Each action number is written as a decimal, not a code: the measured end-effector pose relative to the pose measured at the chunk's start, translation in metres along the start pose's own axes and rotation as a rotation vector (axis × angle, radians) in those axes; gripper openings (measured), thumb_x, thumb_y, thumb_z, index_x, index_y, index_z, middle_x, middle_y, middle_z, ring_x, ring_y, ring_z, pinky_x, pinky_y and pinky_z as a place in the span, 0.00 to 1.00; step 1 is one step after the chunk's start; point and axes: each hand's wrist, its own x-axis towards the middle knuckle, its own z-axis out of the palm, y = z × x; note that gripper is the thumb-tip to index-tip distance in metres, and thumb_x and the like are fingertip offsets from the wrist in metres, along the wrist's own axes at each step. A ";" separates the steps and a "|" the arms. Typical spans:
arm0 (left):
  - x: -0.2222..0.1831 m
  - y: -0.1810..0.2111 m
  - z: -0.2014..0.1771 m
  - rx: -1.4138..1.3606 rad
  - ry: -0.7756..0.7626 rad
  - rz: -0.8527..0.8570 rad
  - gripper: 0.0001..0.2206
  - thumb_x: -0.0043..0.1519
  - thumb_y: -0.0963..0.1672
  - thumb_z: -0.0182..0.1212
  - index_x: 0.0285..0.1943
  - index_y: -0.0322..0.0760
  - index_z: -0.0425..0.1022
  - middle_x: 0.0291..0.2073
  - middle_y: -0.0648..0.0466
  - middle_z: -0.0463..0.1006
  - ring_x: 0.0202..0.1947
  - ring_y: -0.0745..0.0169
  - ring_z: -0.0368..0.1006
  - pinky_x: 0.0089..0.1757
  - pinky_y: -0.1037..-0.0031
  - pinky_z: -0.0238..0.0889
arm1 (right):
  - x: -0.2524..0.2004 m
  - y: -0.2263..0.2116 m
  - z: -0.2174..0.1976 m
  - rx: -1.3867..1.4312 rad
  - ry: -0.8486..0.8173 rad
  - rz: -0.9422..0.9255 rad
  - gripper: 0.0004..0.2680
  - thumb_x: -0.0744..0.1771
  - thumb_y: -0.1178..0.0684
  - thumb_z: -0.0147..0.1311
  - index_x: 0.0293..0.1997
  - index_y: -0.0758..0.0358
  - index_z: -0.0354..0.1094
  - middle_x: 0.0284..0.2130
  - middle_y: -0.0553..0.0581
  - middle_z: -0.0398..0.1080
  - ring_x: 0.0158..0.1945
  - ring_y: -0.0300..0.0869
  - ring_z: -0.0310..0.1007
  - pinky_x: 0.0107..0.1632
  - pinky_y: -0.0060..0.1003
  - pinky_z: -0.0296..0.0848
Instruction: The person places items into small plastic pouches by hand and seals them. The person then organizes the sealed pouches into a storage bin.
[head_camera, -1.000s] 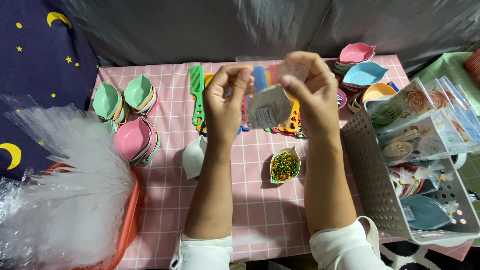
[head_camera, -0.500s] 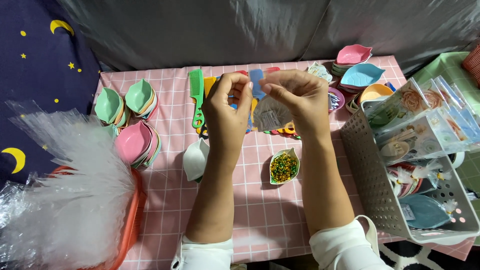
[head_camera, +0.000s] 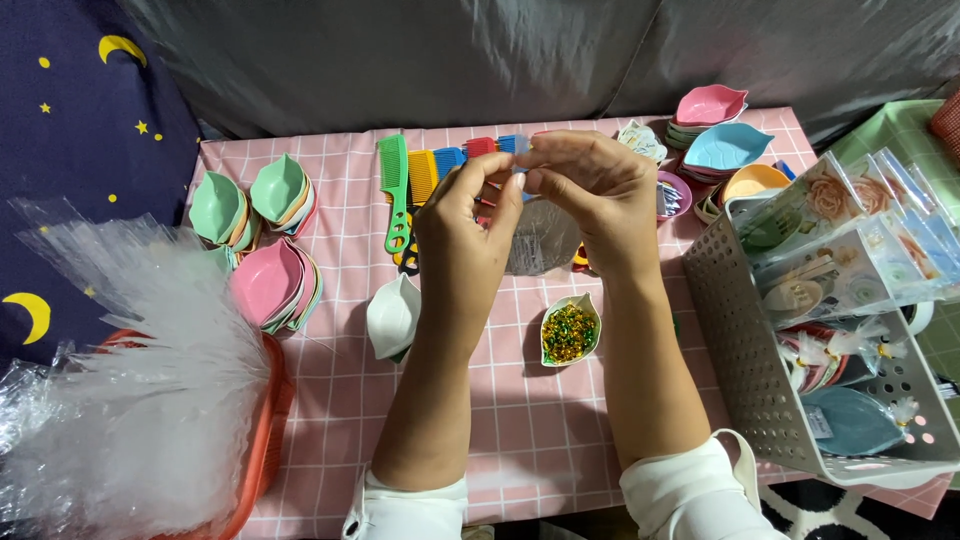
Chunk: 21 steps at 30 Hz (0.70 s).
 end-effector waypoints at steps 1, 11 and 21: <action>0.000 0.000 0.000 0.006 -0.017 -0.011 0.06 0.57 0.40 0.55 0.41 0.32 0.72 0.28 0.45 0.75 0.26 0.55 0.74 0.28 0.73 0.70 | 0.000 0.001 0.000 0.016 0.005 -0.006 0.09 0.59 0.67 0.57 0.40 0.68 0.67 0.31 0.60 0.71 0.34 0.37 0.73 0.42 0.30 0.74; 0.000 -0.004 -0.004 -0.015 -0.014 -0.073 0.04 0.54 0.38 0.55 0.36 0.36 0.72 0.22 0.53 0.73 0.23 0.64 0.71 0.29 0.78 0.67 | -0.004 -0.006 0.010 0.051 -0.056 -0.045 0.10 0.61 0.67 0.53 0.44 0.70 0.65 0.33 0.61 0.70 0.36 0.39 0.71 0.45 0.34 0.72; 0.003 -0.011 0.003 0.114 0.086 -0.095 0.02 0.53 0.38 0.54 0.30 0.36 0.67 0.18 0.53 0.69 0.18 0.62 0.69 0.24 0.77 0.66 | 0.002 0.014 0.004 -0.063 -0.073 0.012 0.05 0.62 0.62 0.55 0.38 0.67 0.70 0.27 0.60 0.72 0.33 0.37 0.71 0.43 0.31 0.70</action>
